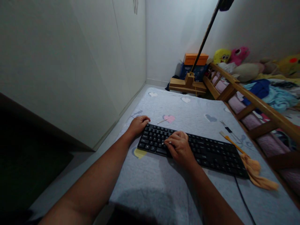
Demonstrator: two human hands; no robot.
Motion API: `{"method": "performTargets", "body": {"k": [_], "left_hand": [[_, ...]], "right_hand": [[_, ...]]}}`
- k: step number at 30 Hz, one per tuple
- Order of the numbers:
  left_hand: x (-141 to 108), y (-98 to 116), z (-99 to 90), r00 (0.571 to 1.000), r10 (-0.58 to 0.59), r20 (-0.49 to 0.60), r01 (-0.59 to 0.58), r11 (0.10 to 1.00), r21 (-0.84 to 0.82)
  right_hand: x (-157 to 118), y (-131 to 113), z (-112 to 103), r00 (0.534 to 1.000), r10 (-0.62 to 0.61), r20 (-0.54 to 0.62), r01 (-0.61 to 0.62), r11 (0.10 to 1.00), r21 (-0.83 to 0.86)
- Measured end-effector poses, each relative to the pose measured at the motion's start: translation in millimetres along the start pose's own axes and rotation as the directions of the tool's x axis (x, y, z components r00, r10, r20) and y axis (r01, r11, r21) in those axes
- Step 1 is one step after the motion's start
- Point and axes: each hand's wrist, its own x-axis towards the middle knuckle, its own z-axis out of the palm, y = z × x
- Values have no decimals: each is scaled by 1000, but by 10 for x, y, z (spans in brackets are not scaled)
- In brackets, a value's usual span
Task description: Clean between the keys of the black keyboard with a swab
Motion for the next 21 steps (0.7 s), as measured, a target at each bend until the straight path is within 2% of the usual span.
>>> {"method": "performTargets", "body": {"k": [21], "left_hand": [[12, -15, 7, 1000, 11, -2, -11, 1000, 13]], "right_hand": [[48, -35, 67, 1000, -4, 22, 3, 1000, 23]]}}
